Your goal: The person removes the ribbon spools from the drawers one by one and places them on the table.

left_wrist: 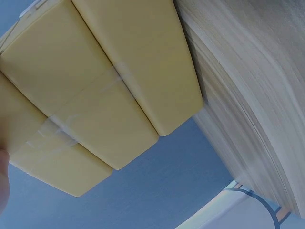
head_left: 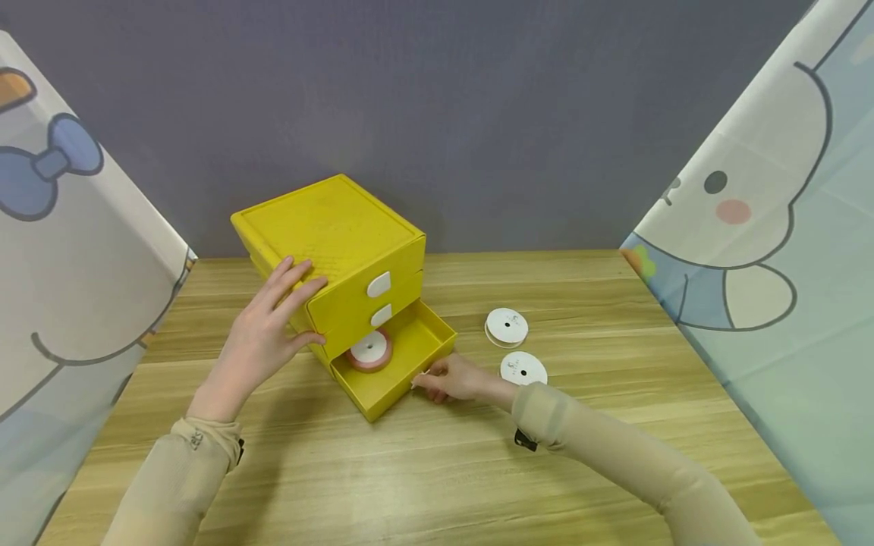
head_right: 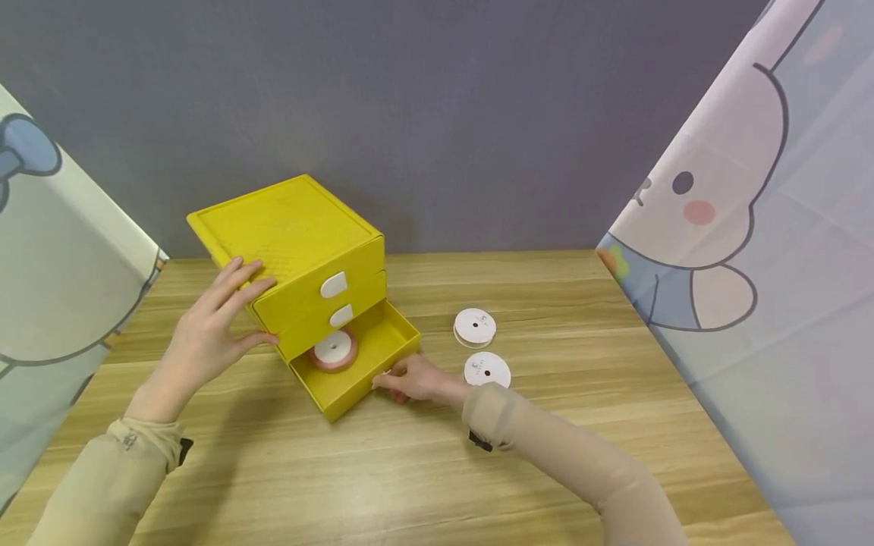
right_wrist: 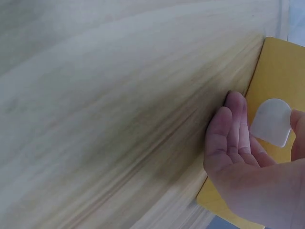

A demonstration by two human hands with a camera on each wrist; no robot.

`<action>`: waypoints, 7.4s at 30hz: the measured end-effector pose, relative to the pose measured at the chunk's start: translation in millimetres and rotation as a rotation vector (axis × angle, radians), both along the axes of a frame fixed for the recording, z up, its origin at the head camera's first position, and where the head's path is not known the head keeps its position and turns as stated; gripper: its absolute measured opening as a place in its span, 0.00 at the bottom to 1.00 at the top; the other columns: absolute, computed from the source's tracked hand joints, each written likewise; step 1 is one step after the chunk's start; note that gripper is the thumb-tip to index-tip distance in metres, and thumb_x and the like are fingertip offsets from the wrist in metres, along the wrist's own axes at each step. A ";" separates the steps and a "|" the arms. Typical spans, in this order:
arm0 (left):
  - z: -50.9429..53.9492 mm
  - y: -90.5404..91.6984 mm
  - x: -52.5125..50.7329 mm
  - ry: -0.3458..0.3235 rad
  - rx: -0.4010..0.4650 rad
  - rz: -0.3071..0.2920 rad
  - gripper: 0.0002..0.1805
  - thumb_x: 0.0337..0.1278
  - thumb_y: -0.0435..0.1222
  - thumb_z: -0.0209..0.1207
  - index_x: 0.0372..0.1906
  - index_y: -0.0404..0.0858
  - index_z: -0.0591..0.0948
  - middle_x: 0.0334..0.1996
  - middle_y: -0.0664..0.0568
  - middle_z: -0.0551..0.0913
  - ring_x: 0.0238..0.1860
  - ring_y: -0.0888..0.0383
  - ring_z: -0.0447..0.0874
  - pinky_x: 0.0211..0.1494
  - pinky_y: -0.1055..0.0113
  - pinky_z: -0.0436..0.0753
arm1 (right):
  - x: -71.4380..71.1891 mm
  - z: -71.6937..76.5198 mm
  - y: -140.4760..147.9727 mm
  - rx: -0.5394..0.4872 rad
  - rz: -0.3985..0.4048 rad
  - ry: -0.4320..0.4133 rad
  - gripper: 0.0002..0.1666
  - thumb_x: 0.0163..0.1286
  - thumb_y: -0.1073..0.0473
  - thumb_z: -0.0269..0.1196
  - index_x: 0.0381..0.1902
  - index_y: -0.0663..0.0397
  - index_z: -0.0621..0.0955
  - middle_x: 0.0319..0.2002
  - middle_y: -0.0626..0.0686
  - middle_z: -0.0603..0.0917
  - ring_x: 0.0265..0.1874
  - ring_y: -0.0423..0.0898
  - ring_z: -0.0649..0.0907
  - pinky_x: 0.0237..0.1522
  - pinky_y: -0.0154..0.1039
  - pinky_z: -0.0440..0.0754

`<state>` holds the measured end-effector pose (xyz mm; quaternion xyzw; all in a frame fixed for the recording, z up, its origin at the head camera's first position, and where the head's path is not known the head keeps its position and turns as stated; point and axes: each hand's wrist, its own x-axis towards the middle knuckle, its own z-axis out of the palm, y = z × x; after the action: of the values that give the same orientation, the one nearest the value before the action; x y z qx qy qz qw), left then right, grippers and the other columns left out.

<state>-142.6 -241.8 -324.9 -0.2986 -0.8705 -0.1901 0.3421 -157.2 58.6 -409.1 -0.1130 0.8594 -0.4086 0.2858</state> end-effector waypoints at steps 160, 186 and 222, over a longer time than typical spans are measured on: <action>1.6 -1.2 4.4 0.018 0.005 -0.010 0.49 0.15 0.30 0.80 0.60 0.38 0.75 0.65 0.40 0.71 0.71 0.41 0.62 0.55 0.45 0.82 | -30.5 36.0 -100.9 0.589 0.452 0.367 0.52 0.49 0.53 0.76 0.71 0.37 0.64 0.67 0.50 0.72 0.65 0.51 0.69 0.65 0.41 0.73; 0.8 -2.9 4.7 -0.001 0.006 0.001 0.50 0.15 0.30 0.80 0.60 0.38 0.75 0.65 0.40 0.71 0.71 0.41 0.62 0.55 0.45 0.82 | -26.0 60.9 -83.2 0.484 0.533 0.408 0.47 0.47 0.55 0.77 0.65 0.45 0.70 0.57 0.52 0.78 0.54 0.46 0.76 0.55 0.34 0.77; 2.3 -5.1 4.5 0.025 0.006 -0.001 0.51 0.12 0.30 0.81 0.60 0.37 0.75 0.65 0.40 0.71 0.71 0.41 0.63 0.58 0.46 0.80 | -4.1 128.2 8.6 0.214 0.456 0.490 0.46 0.46 0.60 0.75 0.64 0.58 0.70 0.57 0.57 0.78 0.53 0.51 0.78 0.56 0.42 0.80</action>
<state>-138.1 -246.9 -322.6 -0.3005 -0.8653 -0.1891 0.3538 -161.3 67.2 -280.9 -0.3663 0.8929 -0.2028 0.1654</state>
